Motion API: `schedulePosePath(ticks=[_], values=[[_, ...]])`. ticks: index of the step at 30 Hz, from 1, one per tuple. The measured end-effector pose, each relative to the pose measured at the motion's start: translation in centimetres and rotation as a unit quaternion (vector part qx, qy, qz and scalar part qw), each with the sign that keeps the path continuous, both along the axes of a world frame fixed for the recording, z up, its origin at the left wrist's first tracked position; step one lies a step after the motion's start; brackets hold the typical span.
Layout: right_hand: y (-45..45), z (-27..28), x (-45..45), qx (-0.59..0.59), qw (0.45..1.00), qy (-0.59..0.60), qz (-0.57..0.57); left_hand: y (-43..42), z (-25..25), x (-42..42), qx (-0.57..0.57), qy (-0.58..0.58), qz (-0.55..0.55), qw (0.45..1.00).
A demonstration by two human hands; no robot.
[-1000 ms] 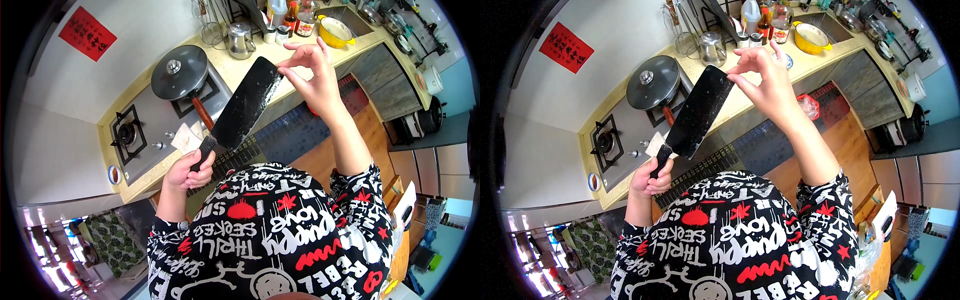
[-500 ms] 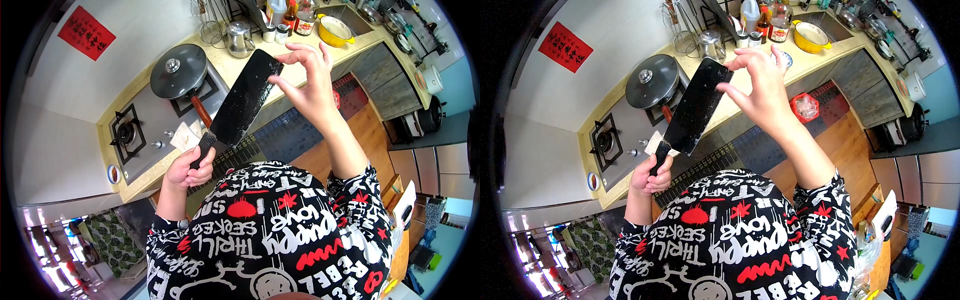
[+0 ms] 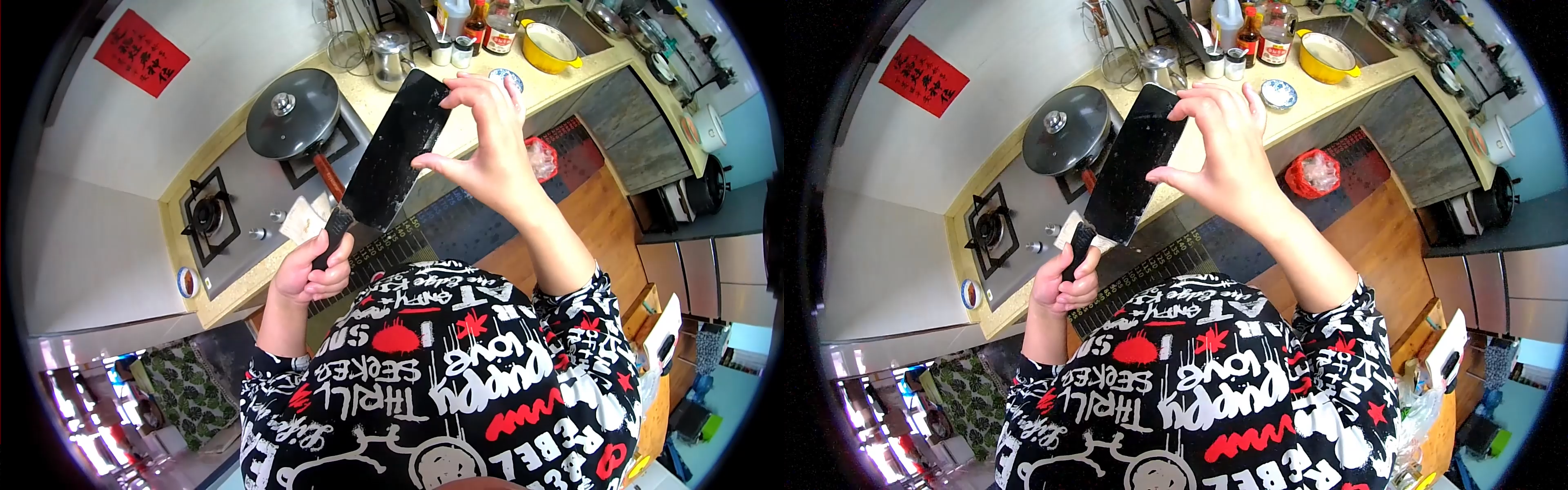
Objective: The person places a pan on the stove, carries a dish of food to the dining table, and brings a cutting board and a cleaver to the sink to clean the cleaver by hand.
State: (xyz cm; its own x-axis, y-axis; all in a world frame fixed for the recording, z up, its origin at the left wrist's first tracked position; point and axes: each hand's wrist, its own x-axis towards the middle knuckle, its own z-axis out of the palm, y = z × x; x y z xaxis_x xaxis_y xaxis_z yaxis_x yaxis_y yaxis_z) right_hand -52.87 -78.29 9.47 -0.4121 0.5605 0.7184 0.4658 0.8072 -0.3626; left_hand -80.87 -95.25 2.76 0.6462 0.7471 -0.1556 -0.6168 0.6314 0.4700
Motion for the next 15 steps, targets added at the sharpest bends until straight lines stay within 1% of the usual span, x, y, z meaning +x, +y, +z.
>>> schedulePosePath(ticks=[2,6,7,11,14,15], values=[[0.2,-0.5,-0.2,0.002,1.000,0.013,0.000,0.0,0.1,0.0,-0.003,0.008,0.001,1.000],[1.6,-1.3,0.1,-0.001,0.999,0.017,-0.038,0.0,0.0,0.0,0.005,0.008,-0.003,1.000],[1.3,-1.1,-0.1,-0.002,0.999,0.038,-0.024,0.0,-0.1,0.0,0.005,0.007,-0.004,1.000],[-0.1,0.0,-0.8,0.022,0.999,0.026,-0.005,-0.1,-0.2,0.0,0.010,0.007,0.001,1.000],[1.9,-2.0,-0.2,-0.018,0.999,0.005,-0.031,-0.1,0.0,0.0,0.002,0.015,0.001,1.000],[2.0,-1.9,-0.1,-0.012,0.999,-0.012,-0.033,-0.1,-0.1,0.0,0.000,0.014,0.001,1.000]])
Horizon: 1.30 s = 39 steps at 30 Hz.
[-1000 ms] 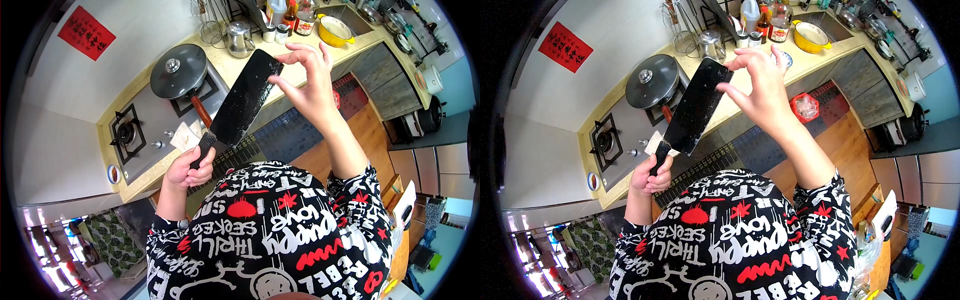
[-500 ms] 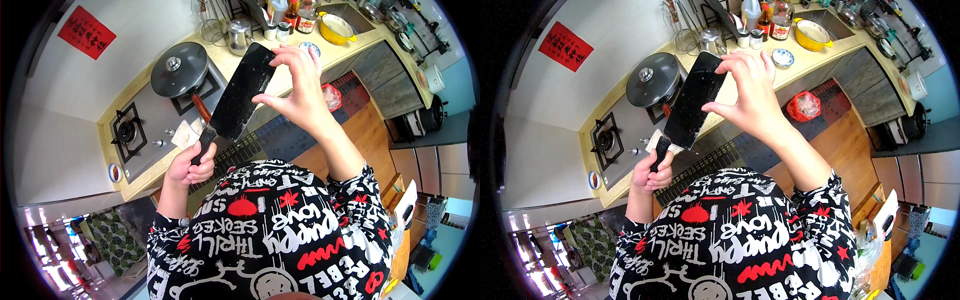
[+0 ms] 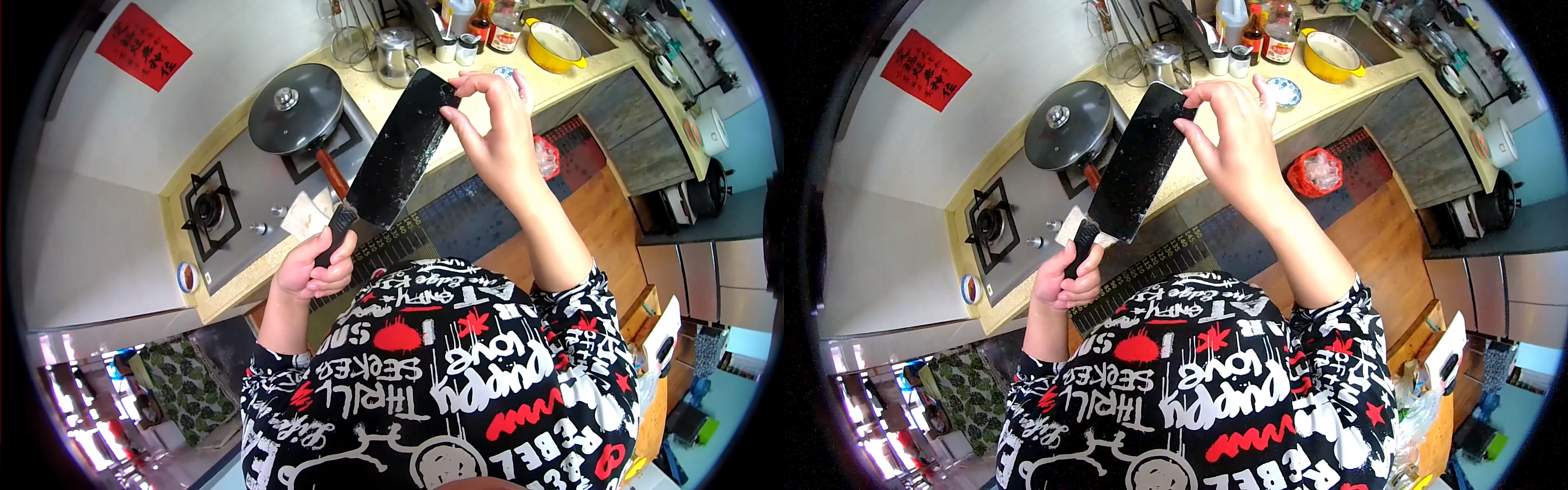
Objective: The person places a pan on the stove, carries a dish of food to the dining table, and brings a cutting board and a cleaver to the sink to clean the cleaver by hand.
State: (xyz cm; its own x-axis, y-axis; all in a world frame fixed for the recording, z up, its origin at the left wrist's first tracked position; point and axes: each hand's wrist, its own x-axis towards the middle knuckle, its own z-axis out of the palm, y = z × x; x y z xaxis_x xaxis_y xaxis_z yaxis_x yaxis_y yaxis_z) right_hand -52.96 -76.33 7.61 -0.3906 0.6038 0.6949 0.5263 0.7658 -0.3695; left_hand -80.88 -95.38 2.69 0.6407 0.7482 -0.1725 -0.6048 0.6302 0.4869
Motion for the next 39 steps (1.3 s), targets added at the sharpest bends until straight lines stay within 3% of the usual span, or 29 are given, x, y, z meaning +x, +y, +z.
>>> schedulePosePath(ticks=[3,39], values=[[-1.5,1.3,-0.7,0.017,0.998,0.040,0.041,0.0,-0.2,-0.1,0.000,-0.007,-0.002,1.000],[-1.6,1.3,-0.2,-0.062,0.996,0.042,0.055,0.0,-0.5,0.3,0.009,-0.008,-0.002,1.000]])
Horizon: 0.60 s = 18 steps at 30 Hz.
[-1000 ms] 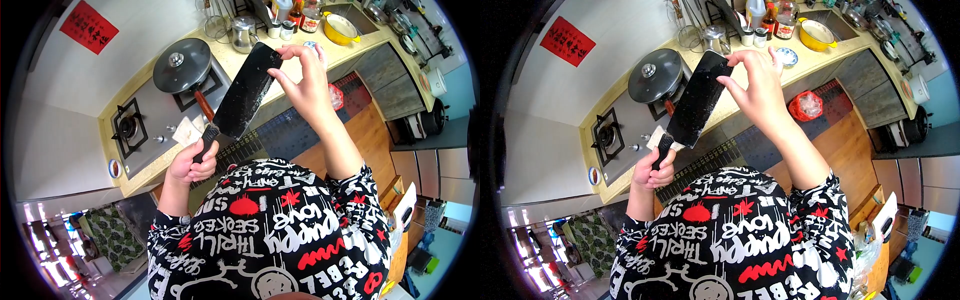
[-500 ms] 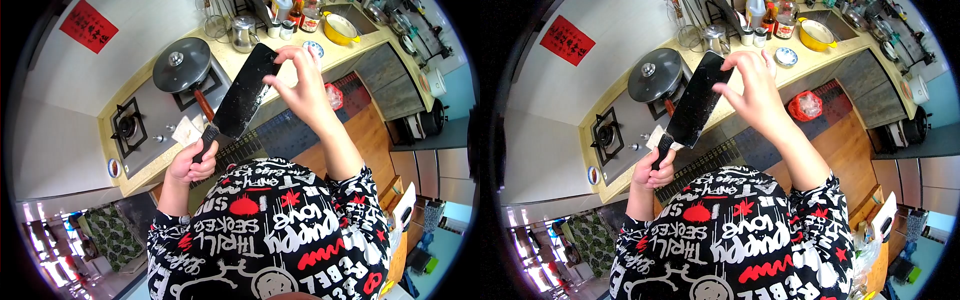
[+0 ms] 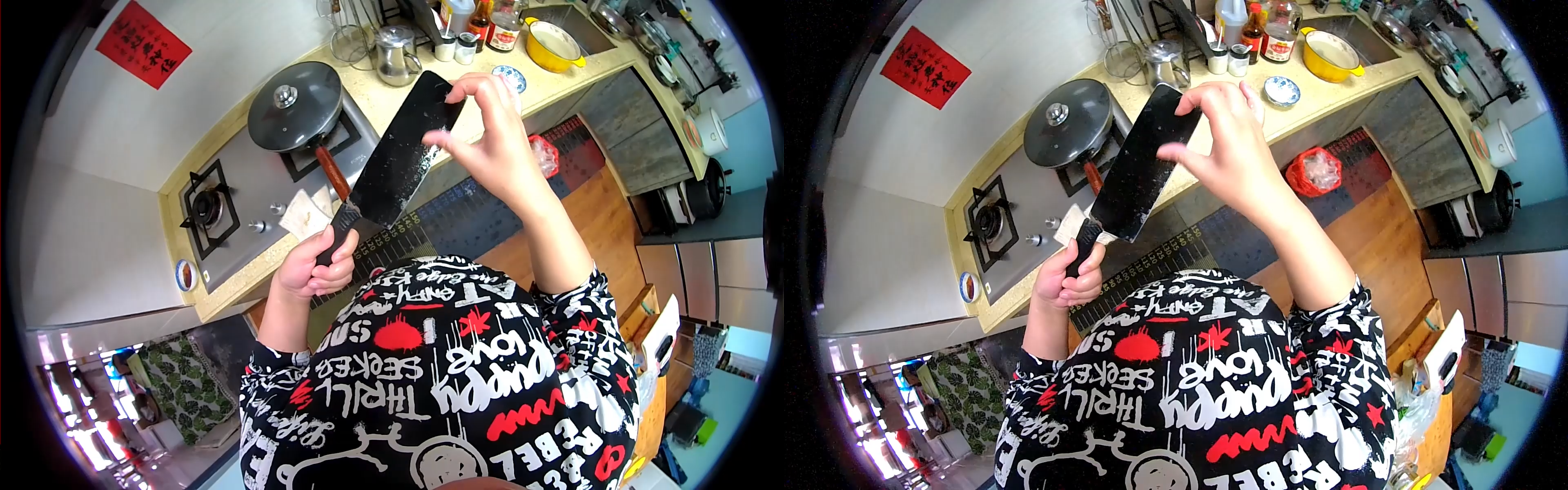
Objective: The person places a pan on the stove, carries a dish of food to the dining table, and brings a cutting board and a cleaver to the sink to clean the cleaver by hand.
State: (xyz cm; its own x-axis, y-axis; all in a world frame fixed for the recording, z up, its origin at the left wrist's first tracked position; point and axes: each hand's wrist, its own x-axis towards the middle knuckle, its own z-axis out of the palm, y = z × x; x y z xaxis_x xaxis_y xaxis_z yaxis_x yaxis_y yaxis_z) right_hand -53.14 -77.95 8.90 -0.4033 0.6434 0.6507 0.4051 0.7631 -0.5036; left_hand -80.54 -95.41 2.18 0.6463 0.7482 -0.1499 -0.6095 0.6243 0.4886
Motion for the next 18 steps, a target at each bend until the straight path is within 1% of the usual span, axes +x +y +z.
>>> schedulePosePath(ticks=[4,5,8,9,12,13,15,17,18], values=[[1.2,-0.7,0.3,0.041,0.998,-0.036,-0.020,0.0,0.1,0.1,-0.004,-0.006,-0.001,1.000],[1.0,-0.8,0.4,0.055,0.996,-0.066,-0.028,0.1,0.2,0.1,-0.001,-0.009,-0.001,1.000],[-0.9,0.1,0.3,0.151,0.971,-0.174,-0.065,0.2,0.3,-0.1,-0.001,-0.034,0.003,0.999],[-1.1,-0.1,0.6,0.138,0.967,-0.211,-0.032,0.2,0.3,-0.2,0.001,-0.039,0.003,0.999],[-2.1,-0.5,0.9,0.112,0.958,-0.261,0.047,0.3,0.3,-0.2,0.001,-0.043,0.005,0.999],[-2.5,-0.8,0.8,0.121,0.948,-0.288,0.057,0.2,0.4,-0.2,-0.003,-0.040,0.009,0.999],[-3.6,-1.5,0.5,0.112,0.940,-0.302,0.117,0.2,0.2,-0.2,-0.007,-0.039,0.013,0.999],[-4.6,-2.0,0.2,0.108,0.919,-0.333,0.182,0.3,0.1,-0.2,-0.010,-0.045,0.011,0.999],[-5.0,-2.0,0.3,0.083,0.918,-0.320,0.219,0.3,0.2,-0.2,-0.008,-0.042,0.009,0.999]])
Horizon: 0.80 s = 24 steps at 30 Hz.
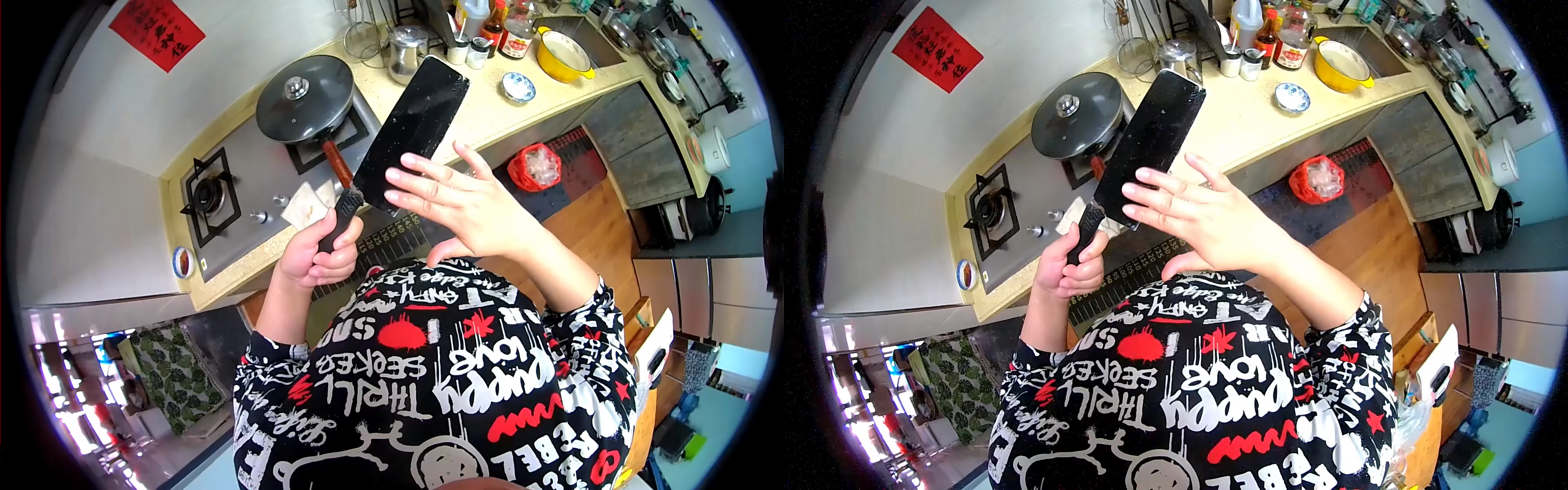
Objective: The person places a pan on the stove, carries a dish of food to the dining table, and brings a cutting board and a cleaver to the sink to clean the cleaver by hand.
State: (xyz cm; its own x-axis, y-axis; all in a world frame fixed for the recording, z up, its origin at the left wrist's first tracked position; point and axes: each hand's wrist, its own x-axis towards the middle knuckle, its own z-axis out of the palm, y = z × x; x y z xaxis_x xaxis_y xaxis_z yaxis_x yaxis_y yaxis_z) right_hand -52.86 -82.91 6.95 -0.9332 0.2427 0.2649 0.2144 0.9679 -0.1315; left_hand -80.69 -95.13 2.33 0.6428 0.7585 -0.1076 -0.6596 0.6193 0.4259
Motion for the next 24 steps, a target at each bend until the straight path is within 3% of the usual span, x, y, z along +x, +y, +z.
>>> schedulePosePath(ticks=[3,7,11,18,24], values=[[1.6,1.1,0.9,0.115,0.992,-0.012,-0.056,0.0,0.1,0.0,0.005,0.005,-0.003,1.000],[4.5,2.3,2.3,0.135,0.969,0.115,-0.174,-0.2,0.1,0.1,0.010,0.004,-0.005,1.000],[3.6,3.0,1.2,0.076,0.945,0.241,-0.209,-0.3,0.0,0.4,0.024,0.013,-0.019,0.999],[1.5,3.6,0.2,0.023,0.936,0.271,-0.221,-0.5,0.6,0.9,0.027,0.032,-0.020,0.999],[2.6,3.0,0.9,0.048,0.940,0.254,-0.221,-0.6,0.6,1.0,0.018,0.028,-0.022,0.999]])
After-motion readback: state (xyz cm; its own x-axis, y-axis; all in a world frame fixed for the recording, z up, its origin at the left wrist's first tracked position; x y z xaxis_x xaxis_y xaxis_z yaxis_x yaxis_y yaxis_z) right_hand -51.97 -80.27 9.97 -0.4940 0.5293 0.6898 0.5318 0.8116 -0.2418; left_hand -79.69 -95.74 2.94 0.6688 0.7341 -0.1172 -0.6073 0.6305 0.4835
